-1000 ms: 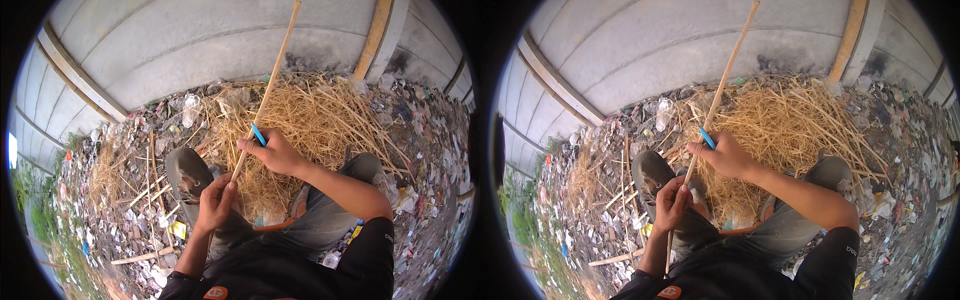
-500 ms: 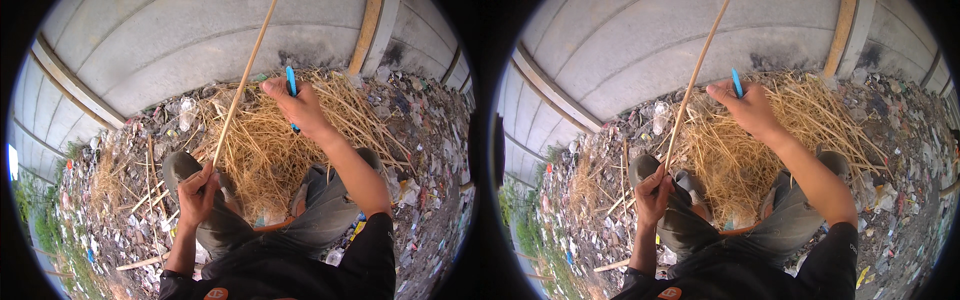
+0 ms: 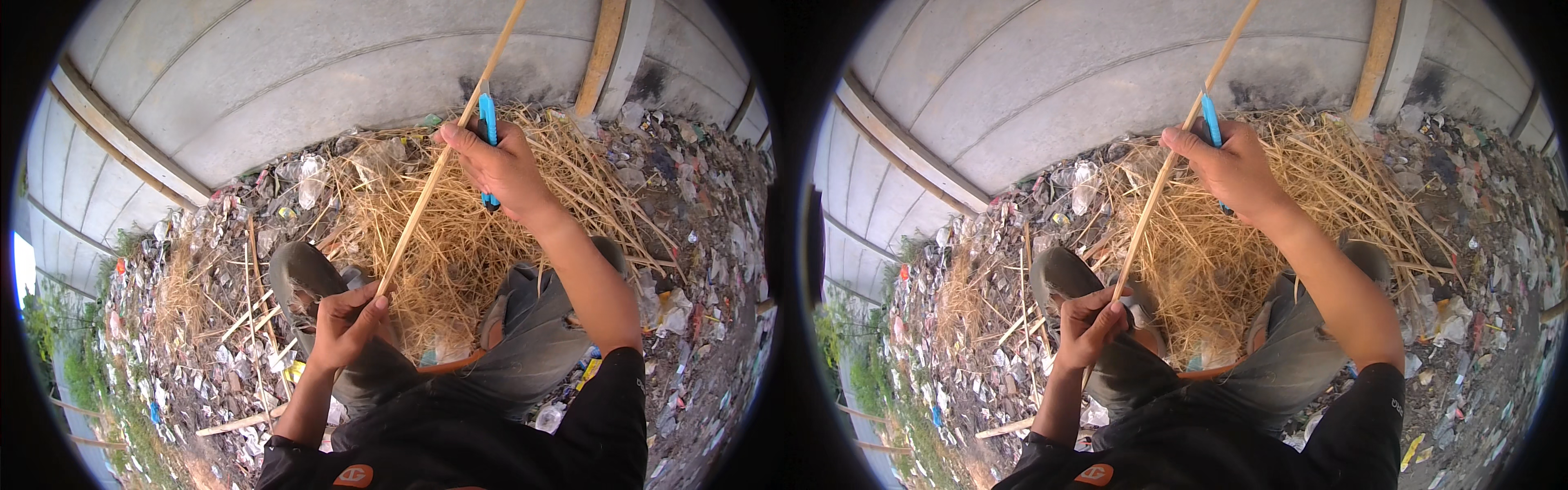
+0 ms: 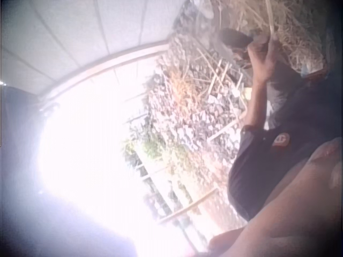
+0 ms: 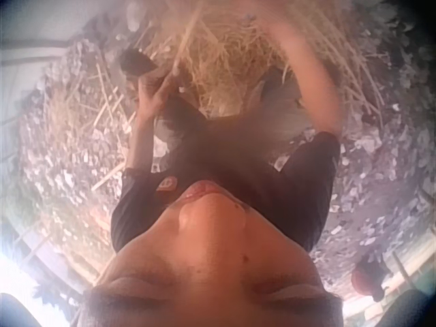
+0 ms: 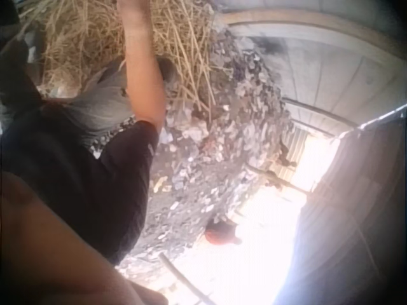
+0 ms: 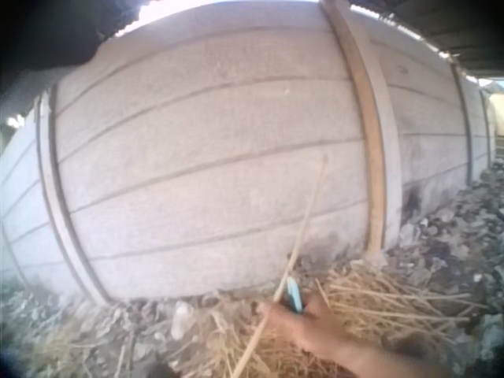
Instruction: The person sits on the ground and uses a utility knife to shave the surface of a long bamboo stick. They hold the stick with one hand and scrape along its length with the other, removing the outer layer.
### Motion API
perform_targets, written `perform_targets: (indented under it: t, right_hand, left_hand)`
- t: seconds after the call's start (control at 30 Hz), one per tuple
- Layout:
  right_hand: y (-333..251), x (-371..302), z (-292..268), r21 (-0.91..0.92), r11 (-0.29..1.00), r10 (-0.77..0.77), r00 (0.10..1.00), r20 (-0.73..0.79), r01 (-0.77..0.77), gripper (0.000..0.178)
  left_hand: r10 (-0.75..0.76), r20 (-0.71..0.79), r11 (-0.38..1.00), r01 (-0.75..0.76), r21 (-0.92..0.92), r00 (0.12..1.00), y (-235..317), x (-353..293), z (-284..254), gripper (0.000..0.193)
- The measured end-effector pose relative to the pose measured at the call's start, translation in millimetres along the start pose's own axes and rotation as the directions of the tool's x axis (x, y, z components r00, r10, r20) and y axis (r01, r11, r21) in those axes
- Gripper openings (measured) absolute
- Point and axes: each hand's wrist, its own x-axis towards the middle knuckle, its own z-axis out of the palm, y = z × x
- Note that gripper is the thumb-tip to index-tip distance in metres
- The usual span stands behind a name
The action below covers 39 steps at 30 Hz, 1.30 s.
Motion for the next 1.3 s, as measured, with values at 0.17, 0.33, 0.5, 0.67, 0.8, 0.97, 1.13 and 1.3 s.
perform_targets:
  t: [0.17, 0.33, 0.5, 0.67, 0.8, 0.97, 1.13, 1.3]
  right_hand:
    - [-11.0, 9.3, -23.1, 0.038, 0.995, -0.092, 0.992, -0.087, 0.095, 0.035]
    - [-6.9, 1.4, -22.8, -0.545, 0.819, -0.237, 0.971, -0.037, 0.18, 0.049]
    - [6.5, -39.3, 20.7, -0.761, 0.61, -0.036, 0.967, 0.253, 0.221, 0.059]
    - [30.9, -65.5, 55.8, -0.792, 0.539, 0.23, 0.855, 0.465, 0.285, 0.059]
    - [50.0, -61.8, 56.5, -0.787, 0.494, 0.072, 0.885, 0.459, 0.369, 0.06]
    - [51.2, -43.6, 48.8, -0.838, 0.419, -0.03, 0.927, 0.374, 0.351, 0.063]
    - [1.4, 25.3, -39.2, -0.864, 0.503, -0.182, 0.975, -0.13, -0.022, 0.067]
    - [7.1, 1.0, -14.9, -0.677, 0.712, -0.21, 0.977, 0.044, 0.184, 0.061]
  left_hand:
    - [-0.066, 0.21, 0.985, 0.098, -0.143, 0.976, -6.5, -7.0, -9.1, 0.03]
    - [0.018, 0.118, 0.996, -0.008, -0.086, 0.993, -9.0, -6.8, -7.9, 0.031]
    - [0.025, -0.05, 0.998, -0.028, -0.059, 0.998, -2.1, 6.7, 2.2, 0.029]
    - [0.036, -0.133, 0.997, -0.045, -0.063, 0.99, -1.7, 14.5, 9.4, 0.028]
    - [0.002, -0.17, 0.998, 0.009, 0.064, 0.986, -6.5, 14.4, 7.3, 0.023]
    - [-0.024, -0.257, 0.989, 0.061, 0.136, 0.966, 2.3, 20.6, 11.1, 0.022]
    - [0.068, -0.187, 0.982, -0.033, 0.184, 0.98, -40.3, -22.4, 0.2, 0.027]
    - [-0.079, -0.242, 0.997, 0.071, -0.04, 0.967, -28.2, -17.3, 3.8, 0.029]
